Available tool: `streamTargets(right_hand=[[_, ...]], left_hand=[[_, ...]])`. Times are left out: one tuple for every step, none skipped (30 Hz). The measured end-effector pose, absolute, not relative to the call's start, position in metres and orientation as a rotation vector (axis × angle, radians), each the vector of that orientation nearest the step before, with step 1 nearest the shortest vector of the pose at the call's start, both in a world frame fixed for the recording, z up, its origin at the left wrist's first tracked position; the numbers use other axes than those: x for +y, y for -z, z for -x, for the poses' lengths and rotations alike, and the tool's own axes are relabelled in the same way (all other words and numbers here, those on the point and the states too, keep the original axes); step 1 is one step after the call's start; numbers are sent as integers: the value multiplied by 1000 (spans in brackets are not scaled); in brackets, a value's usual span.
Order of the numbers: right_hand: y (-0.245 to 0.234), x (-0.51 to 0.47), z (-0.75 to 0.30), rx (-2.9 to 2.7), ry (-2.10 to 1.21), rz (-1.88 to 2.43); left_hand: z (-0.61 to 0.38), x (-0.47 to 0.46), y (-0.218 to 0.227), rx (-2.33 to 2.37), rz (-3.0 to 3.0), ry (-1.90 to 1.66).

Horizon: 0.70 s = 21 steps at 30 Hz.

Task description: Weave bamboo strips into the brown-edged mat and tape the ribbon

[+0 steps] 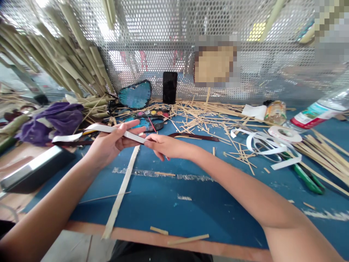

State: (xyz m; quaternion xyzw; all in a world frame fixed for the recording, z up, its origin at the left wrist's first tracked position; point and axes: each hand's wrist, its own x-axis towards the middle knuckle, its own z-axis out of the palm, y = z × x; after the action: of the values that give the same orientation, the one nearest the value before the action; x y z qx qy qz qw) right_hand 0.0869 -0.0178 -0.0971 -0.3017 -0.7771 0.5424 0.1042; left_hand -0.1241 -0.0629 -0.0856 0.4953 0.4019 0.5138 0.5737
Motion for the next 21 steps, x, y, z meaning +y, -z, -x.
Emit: streamTargets(right_hand=[[97, -17, -87, -2267, -1603, 897], [98, -17, -87, -2243, -1598, 902], [99, -16, -87, -2221, -1591, 893], [100, -16, -86, -2206, -1588, 870], [102, -15, -86, -2199, -1587, 841], [103, -15, -85, -2195, -1586, 814], [104, -15, -84, -2188, -1579, 797], [105, -16, -83, -2175, -1562, 795], [106, -16, -82, -2162, -1533, 807], [105, -17, -82, -2145, -1480, 827], [104, -18, -81, -2129, -1399, 848], [103, -20, -81, -2120, -1295, 862], [101, -21, -81, -2114, -1178, 869], [99, -23, -81, -2112, -1058, 874], [96, -25, -82, -2116, -951, 879], [94, -28, -82, -2127, -868, 884], [92, -30, -83, -2143, -816, 894], [90, -33, -83, -2160, -788, 908], [89, -35, -83, -2179, -773, 926], [87, -37, -83, -2198, -767, 943], [86, -39, -82, -2209, -774, 959]], left_hand=[[124, -63, 86, 934, -1159, -1195], [124, -63, 86, 925, -1158, -1189], [124, -63, 86, 915, -1158, -1186], [124, -64, 87, 903, -1159, -1183], [123, -64, 88, 888, -1158, -1180], [122, -65, 89, 870, -1156, -1177], [122, -66, 90, 850, -1151, -1172], [121, -66, 90, 827, -1143, -1171], [121, -66, 90, 802, -1135, -1179], [122, -67, 89, 778, -1129, -1195], [123, -67, 88, 756, -1127, -1216], [124, -67, 87, 737, -1131, -1233], [124, -67, 86, 723, -1143, -1242], [125, -67, 85, 711, -1162, -1241], [124, -67, 85, 699, -1189, -1229], [123, -67, 86, 697, -1225, -1215], [121, -67, 88, 716, -1270, -1206], [118, -68, 90, 764, -1322, -1199], [115, -68, 93, 838, -1373, -1199], [113, -68, 96, 923, -1414, -1203], [111, -67, 99, 997, -1437, -1206]])
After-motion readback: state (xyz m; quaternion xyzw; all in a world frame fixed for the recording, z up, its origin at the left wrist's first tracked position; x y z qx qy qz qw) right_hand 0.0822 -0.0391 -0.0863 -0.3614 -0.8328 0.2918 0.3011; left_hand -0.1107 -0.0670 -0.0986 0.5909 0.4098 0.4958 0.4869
